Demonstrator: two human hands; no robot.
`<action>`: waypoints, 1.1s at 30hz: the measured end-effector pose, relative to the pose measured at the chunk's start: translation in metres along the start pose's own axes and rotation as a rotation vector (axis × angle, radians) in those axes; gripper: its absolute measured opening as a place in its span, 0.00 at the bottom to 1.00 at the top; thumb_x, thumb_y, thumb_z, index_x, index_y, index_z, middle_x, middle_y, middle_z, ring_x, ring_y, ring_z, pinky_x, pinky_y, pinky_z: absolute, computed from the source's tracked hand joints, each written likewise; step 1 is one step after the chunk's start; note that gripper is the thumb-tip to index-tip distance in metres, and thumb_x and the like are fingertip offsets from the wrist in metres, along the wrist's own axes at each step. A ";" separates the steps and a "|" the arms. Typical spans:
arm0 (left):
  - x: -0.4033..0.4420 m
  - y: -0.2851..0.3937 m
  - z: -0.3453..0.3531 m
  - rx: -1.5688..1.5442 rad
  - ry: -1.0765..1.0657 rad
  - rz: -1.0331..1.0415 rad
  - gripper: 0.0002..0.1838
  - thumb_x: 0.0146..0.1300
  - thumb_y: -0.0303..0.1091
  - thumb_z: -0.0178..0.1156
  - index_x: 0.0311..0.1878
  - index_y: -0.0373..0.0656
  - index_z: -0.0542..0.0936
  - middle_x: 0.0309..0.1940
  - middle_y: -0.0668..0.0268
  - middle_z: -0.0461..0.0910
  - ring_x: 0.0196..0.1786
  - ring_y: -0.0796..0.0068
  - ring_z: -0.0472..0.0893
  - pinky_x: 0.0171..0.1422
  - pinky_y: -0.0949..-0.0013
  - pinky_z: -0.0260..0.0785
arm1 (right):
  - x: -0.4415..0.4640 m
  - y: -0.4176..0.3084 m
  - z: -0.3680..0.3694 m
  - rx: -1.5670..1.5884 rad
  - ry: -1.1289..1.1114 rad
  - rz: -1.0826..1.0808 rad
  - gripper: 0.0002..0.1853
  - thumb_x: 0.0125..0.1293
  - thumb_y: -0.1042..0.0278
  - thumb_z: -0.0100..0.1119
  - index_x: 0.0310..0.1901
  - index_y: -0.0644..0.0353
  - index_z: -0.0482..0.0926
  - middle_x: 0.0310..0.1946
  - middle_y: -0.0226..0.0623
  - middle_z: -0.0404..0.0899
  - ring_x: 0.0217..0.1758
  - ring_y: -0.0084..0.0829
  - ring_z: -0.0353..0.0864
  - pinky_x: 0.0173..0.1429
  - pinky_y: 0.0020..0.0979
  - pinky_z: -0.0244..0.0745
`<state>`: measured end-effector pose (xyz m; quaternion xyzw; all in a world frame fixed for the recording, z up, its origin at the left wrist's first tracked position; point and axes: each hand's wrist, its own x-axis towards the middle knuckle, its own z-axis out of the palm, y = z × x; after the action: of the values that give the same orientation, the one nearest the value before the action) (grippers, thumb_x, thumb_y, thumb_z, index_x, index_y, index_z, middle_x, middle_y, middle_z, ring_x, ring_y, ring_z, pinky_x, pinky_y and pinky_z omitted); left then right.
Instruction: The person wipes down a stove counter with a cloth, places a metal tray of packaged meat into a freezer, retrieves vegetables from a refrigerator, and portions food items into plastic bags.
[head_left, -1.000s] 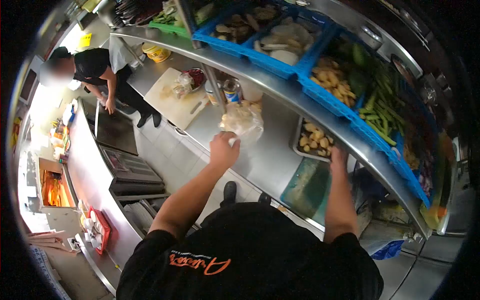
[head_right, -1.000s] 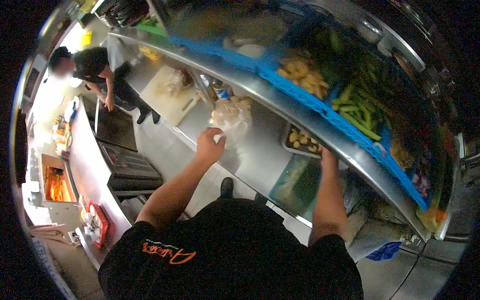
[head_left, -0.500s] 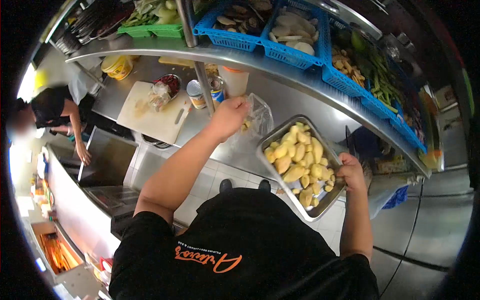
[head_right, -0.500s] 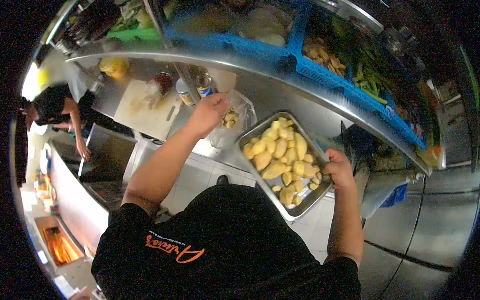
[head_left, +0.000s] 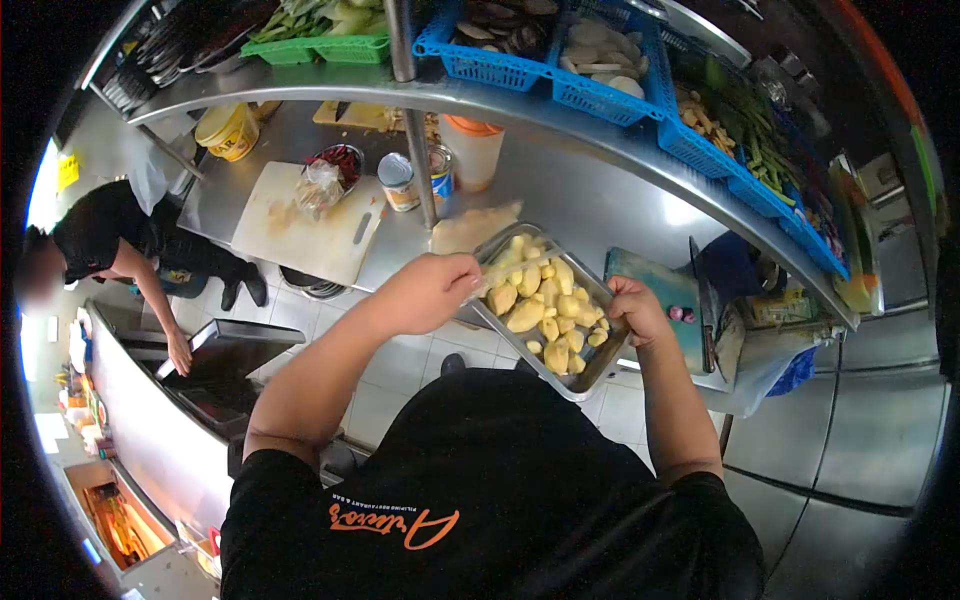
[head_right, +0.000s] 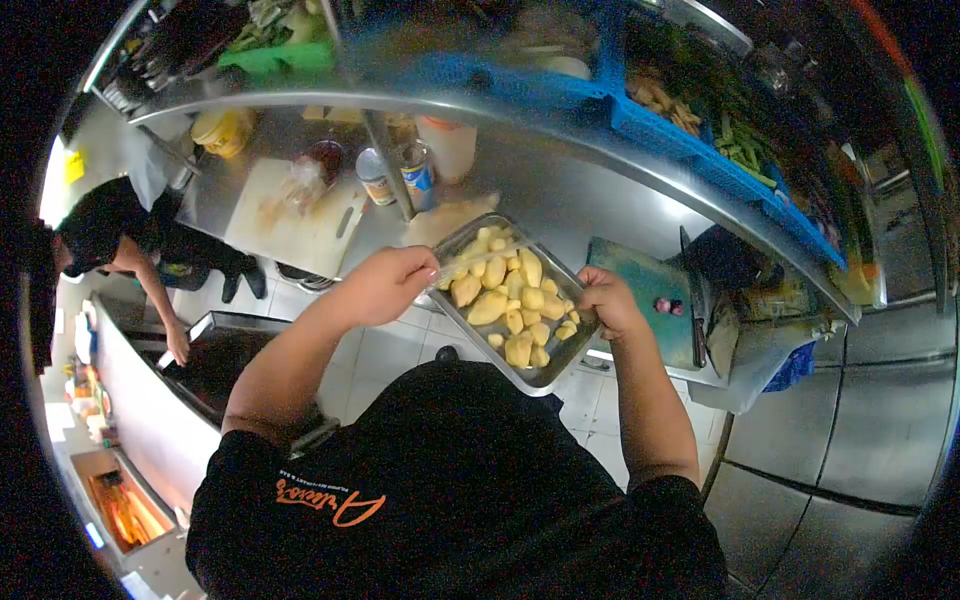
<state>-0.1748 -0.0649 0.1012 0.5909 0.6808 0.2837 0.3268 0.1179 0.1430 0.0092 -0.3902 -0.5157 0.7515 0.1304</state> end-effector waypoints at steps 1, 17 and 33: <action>-0.004 -0.009 0.013 -0.011 0.052 -0.014 0.09 0.67 0.35 0.53 0.39 0.38 0.76 0.29 0.49 0.78 0.35 0.47 0.79 0.40 0.54 0.70 | 0.004 0.005 0.002 -0.011 0.027 -0.010 0.11 0.37 0.83 0.55 0.27 0.62 0.75 0.22 0.28 0.73 0.21 0.23 0.69 0.25 0.23 0.63; 0.050 0.006 0.128 -0.663 0.372 -0.175 0.08 0.69 0.32 0.53 0.39 0.36 0.74 0.21 0.62 0.74 0.22 0.71 0.74 0.29 0.66 0.67 | 0.016 -0.091 0.046 -0.608 0.293 -0.060 0.18 0.53 0.73 0.54 0.47 0.69 0.76 0.34 0.43 0.80 0.40 0.36 0.82 0.43 0.41 0.80; 0.060 0.031 0.135 -0.845 0.260 -0.180 0.07 0.71 0.28 0.49 0.38 0.35 0.72 0.26 0.65 0.77 0.30 0.77 0.76 0.37 0.71 0.71 | -0.021 -0.181 0.110 -1.758 0.178 -0.371 0.16 0.58 0.65 0.50 0.46 0.64 0.74 0.37 0.55 0.82 0.43 0.51 0.83 0.50 0.48 0.76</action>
<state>-0.0556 -0.0010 0.0339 0.3035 0.5894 0.5790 0.4746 0.0155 0.1349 0.1951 -0.3163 -0.9468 0.0201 -0.0563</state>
